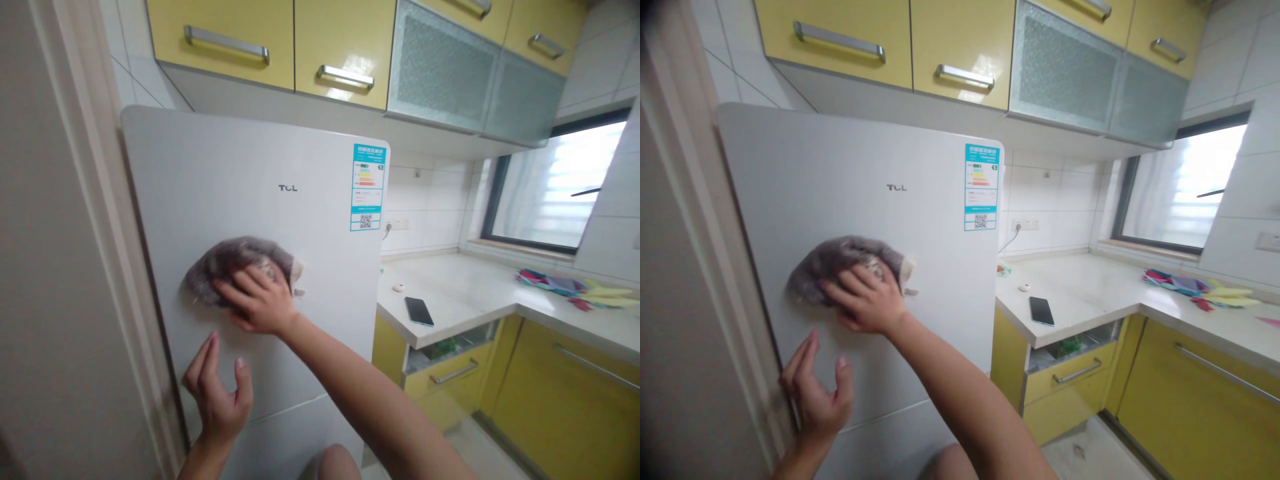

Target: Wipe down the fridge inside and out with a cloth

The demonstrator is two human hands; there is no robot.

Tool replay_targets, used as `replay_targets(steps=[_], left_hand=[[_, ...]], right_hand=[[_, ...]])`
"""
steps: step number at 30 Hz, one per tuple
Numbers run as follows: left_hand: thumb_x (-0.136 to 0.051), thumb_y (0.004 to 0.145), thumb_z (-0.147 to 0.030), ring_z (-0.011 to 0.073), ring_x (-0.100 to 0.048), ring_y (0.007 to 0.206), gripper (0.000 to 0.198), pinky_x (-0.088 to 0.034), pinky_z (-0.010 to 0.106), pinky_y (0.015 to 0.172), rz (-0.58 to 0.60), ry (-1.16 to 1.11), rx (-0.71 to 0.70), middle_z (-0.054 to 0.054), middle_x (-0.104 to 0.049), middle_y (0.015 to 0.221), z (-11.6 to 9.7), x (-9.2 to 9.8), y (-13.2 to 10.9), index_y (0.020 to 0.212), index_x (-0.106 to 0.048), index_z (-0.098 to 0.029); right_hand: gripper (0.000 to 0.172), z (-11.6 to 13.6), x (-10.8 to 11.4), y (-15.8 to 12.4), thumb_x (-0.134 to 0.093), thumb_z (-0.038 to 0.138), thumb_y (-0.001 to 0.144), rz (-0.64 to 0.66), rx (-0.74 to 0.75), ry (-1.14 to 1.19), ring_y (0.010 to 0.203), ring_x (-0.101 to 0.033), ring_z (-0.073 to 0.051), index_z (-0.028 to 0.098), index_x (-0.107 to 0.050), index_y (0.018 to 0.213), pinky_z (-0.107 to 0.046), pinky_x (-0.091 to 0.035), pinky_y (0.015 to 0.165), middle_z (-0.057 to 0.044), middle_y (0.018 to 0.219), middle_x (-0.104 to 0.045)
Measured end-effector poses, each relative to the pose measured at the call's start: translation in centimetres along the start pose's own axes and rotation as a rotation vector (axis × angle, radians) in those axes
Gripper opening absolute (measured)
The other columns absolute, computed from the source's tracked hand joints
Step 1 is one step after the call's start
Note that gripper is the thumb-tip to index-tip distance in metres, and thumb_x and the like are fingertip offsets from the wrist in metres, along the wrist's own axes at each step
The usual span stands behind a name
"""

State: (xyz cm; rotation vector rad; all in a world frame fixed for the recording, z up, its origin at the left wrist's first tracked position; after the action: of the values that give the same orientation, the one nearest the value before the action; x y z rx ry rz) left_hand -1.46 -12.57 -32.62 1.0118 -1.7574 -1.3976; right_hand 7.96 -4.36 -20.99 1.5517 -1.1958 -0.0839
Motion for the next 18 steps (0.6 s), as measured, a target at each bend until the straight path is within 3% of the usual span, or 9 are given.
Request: replay_targets(steps=[1, 3, 6, 8, 10, 12, 15, 17, 18], left_hand=[[-0.057, 0.101, -0.035, 0.0380, -0.044, 0.154, 0.077, -0.037, 0.060, 0.127, -0.002, -0.053, -0.053, 0.022, -0.049, 0.162, -1.7, -0.5, 2.4, 0.170, -0.029, -0.015], [-0.044, 0.107, -0.039, 0.0394, -0.031, 0.163, 0.073, -0.029, 0.062, 0.131, 0.022, -0.145, -0.027, 0.023, -0.037, 0.173, -3.0, -1.7, 5.4, 0.172, -0.023, -0.012], [-0.026, 0.113, -0.044, 0.0401, -0.020, 0.167, 0.071, -0.022, 0.064, 0.134, 0.069, -0.175, 0.056, 0.026, -0.025, 0.178, -2.4, -3.5, 5.9, 0.173, -0.020, -0.007], [-0.034, 0.112, -0.048, 0.0429, -0.014, 0.167, 0.075, -0.021, 0.068, 0.132, 0.115, -0.069, -0.010, 0.027, -0.018, 0.179, -1.6, -4.6, 5.1, 0.173, -0.019, -0.007], [-0.052, 0.107, -0.051, 0.0472, -0.012, 0.167, 0.086, -0.022, 0.073, 0.130, 0.155, 0.088, -0.097, 0.028, -0.014, 0.179, -0.4, -5.3, 4.9, 0.174, -0.016, -0.010], [-0.062, 0.101, -0.052, 0.0510, -0.016, 0.165, 0.097, -0.025, 0.077, 0.128, 0.142, 0.194, -0.154, 0.028, -0.013, 0.179, 1.0, -5.0, 6.6, 0.175, -0.013, -0.013], [-0.063, 0.100, -0.053, 0.0535, -0.013, 0.164, 0.097, -0.020, 0.083, 0.126, 0.002, 0.237, -0.153, 0.021, -0.009, 0.182, 2.5, -3.0, 13.0, 0.176, -0.011, -0.022], [-0.058, 0.104, -0.053, 0.0549, -0.007, 0.163, 0.093, -0.013, 0.087, 0.120, -0.091, 0.260, -0.076, 0.020, -0.005, 0.182, 3.1, -1.9, 18.6, 0.175, -0.006, -0.023], [-0.056, 0.105, -0.055, 0.0568, -0.007, 0.162, 0.094, -0.011, 0.088, 0.117, -0.110, 0.260, -0.027, 0.025, -0.007, 0.181, 3.1, -1.9, 21.2, 0.174, -0.006, -0.016]], right_hand=[[0.050, 2.4, -1.5, -1.0, -0.055, 0.046, 0.108, 0.085, 0.167, 0.015, 0.160, -0.037, -0.030, 0.034, -0.057, 0.157, -0.060, -0.023, 0.134, -0.005, 0.169, -0.049], [0.041, 5.1, -3.3, -3.3, -0.054, 0.040, 0.111, 0.206, 0.408, 0.023, 0.161, -0.037, -0.022, 0.027, -0.064, 0.148, -0.047, -0.023, 0.136, -0.005, 0.167, -0.050], [0.045, 3.9, -2.4, -5.7, -0.055, 0.042, 0.111, 0.226, 0.473, 0.019, 0.162, -0.034, -0.019, 0.020, -0.064, 0.150, -0.035, -0.024, 0.136, -0.009, 0.169, -0.048], [0.057, 0.2, 0.1, -6.9, -0.056, 0.051, 0.110, 0.126, 0.324, 0.006, 0.164, -0.030, -0.021, 0.019, -0.056, 0.158, -0.036, -0.028, 0.135, -0.010, 0.172, -0.043], [0.065, -5.1, 3.3, -8.9, -0.058, 0.053, 0.108, -0.028, 0.054, -0.053, 0.165, -0.029, -0.025, 0.023, -0.048, 0.164, -0.042, -0.029, 0.135, -0.010, 0.173, -0.040], [0.066, -10.5, 6.3, -12.1, -0.059, 0.048, 0.108, -0.174, -0.250, -0.159, 0.165, -0.029, -0.029, 0.027, -0.042, 0.168, -0.050, -0.028, 0.134, -0.009, 0.175, -0.038], [0.070, -15.6, 8.2, -17.1, -0.055, 0.048, 0.109, -0.268, -0.547, -0.289, 0.165, -0.027, -0.032, 0.028, -0.032, 0.172, -0.054, -0.026, 0.133, -0.011, 0.177, -0.032], [0.073, -16.7, 7.5, -18.8, -0.050, 0.050, 0.111, -0.255, -0.592, -0.307, 0.166, -0.024, -0.033, 0.026, -0.024, 0.175, -0.056, -0.024, 0.133, -0.013, 0.179, -0.027], [0.073, -16.9, 7.0, -19.2, -0.047, 0.049, 0.112, -0.253, -0.598, -0.308, 0.167, -0.022, -0.033, 0.025, -0.020, 0.176, -0.056, -0.023, 0.133, -0.013, 0.180, -0.024]])
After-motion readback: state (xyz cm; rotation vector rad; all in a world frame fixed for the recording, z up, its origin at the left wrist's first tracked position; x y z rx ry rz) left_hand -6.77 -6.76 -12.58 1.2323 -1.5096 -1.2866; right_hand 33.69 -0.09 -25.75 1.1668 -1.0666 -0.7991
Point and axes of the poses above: each hand's wrist, its own y-axis towards the middle knuckle, its own x-axis out of the back of the hand, z = x × y, the point moved 9 cm from there along y, towards the middle knuckle
